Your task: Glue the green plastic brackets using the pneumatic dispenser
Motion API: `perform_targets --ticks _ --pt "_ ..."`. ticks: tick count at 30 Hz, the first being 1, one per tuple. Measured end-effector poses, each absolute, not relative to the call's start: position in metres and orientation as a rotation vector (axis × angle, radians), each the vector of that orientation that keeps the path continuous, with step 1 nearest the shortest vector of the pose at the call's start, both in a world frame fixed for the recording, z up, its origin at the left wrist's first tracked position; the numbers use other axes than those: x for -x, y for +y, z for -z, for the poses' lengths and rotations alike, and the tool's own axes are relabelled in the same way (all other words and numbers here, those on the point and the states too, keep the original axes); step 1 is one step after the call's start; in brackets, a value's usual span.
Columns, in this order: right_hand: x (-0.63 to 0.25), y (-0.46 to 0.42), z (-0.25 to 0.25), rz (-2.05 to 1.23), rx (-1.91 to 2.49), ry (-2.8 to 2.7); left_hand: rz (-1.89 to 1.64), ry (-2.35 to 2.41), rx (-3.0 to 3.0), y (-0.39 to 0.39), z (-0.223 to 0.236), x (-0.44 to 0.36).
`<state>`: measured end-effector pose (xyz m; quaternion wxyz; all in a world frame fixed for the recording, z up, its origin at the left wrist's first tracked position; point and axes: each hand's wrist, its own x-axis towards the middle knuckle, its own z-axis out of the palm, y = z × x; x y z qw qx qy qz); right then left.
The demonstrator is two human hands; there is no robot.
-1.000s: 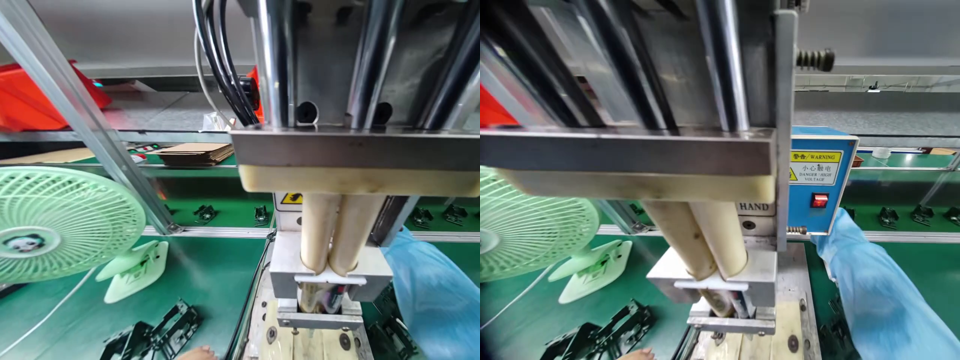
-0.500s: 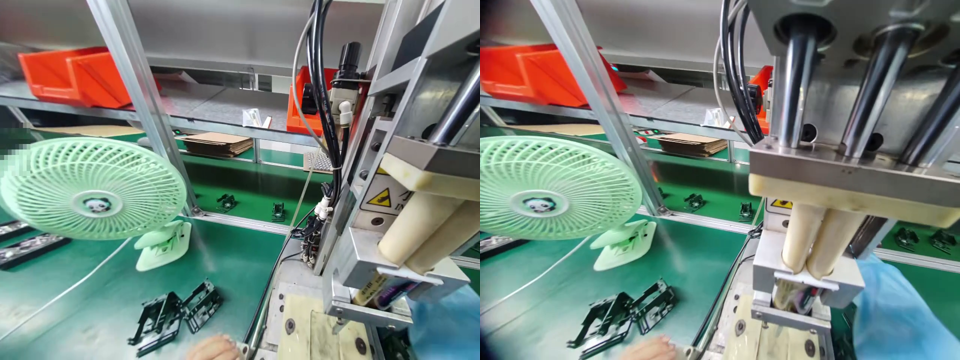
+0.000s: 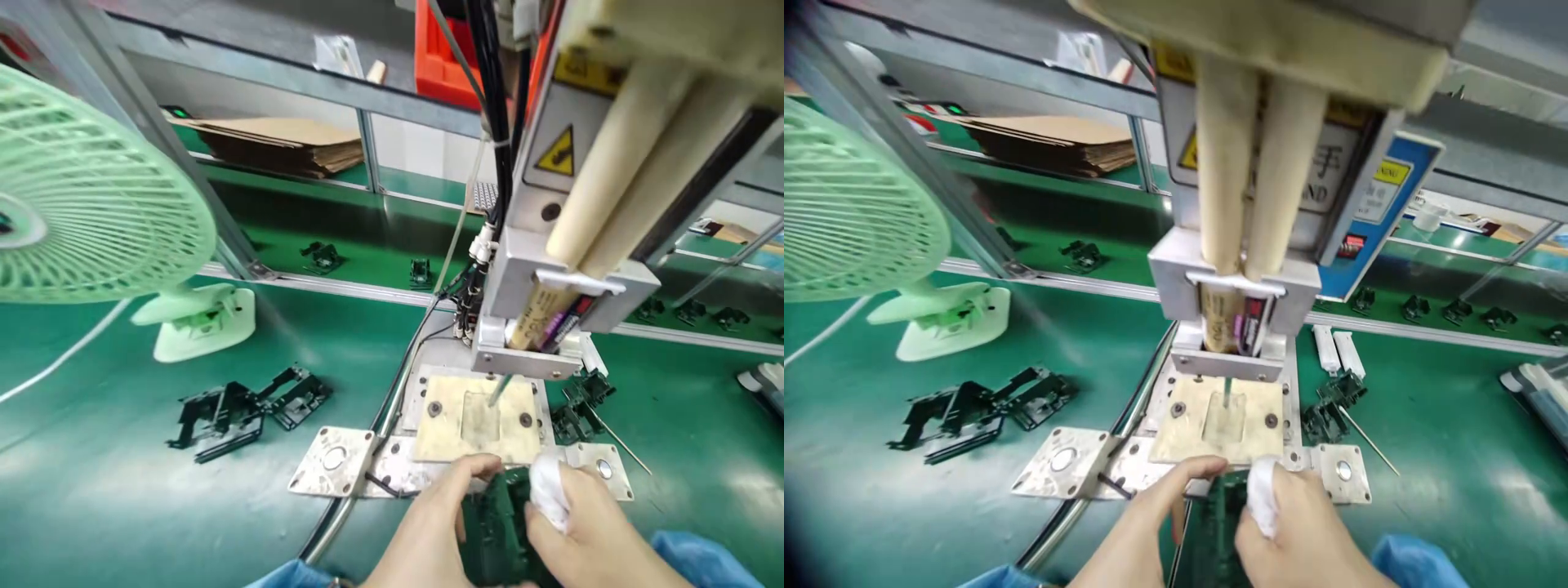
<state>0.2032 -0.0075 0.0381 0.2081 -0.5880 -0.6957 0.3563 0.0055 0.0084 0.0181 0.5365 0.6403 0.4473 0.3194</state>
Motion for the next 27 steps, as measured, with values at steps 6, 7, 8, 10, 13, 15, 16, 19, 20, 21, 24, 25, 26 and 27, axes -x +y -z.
perform_targets --ticks 6,7,8,10,13,15,16,19,20,21,24,25,26,27 --pt "-0.189 -0.026 -0.024 -0.878 1.588 -1.415 -0.616 0.926 -1.082 0.031 -0.026 -0.005" --pt "-0.194 -0.029 -0.022 -0.829 1.617 -1.345 -0.592 0.897 -1.014 0.04 -0.027 -0.002" --pt "-0.2 -0.032 -0.02 -0.785 1.653 -1.284 -0.564 0.889 -0.968 0.049 -0.029 0.0" --pt "-0.212 -0.039 -0.017 -0.725 1.732 -1.181 -0.519 0.925 -0.943 0.066 -0.032 0.002" --pt "-0.228 -0.049 -0.009 -0.661 1.824 -1.064 -0.511 0.945 -0.958 0.088 -0.034 0.0" --pt "-0.242 -0.055 -0.001 -0.618 1.86 -1.007 -0.522 0.907 -0.989 0.097 -0.031 -0.003" --pt "-0.249 -0.057 0.004 -0.602 1.876 -0.989 -0.531 0.896 -1.028 0.1 -0.028 -0.005" --pt "-0.273 -0.062 0.022 -0.559 1.925 -0.942 -0.587 0.912 -1.238 0.105 -0.017 -0.006" --pt "-0.279 -0.062 0.026 -0.539 1.926 -0.925 -0.609 0.927 -1.324 0.105 -0.014 -0.006" --pt "-0.284 -0.061 0.031 -0.512 1.922 -0.905 -0.626 0.952 -1.414 0.104 -0.012 -0.006" --pt "-0.289 -0.053 0.038 -0.412 1.929 -0.829 -0.603 1.098 -1.696 0.1 -0.01 -0.005" --pt "-0.289 -0.049 0.04 -0.382 1.956 -0.798 -0.561 1.164 -1.79 0.099 -0.011 -0.003" --pt "-0.288 -0.045 0.042 -0.356 1.994 -0.769 -0.51 1.235 -1.877 0.097 -0.011 -0.001" --pt "-0.288 -0.041 0.044 -0.338 2.032 -0.742 -0.458 1.303 -1.955 0.096 -0.012 0.002"
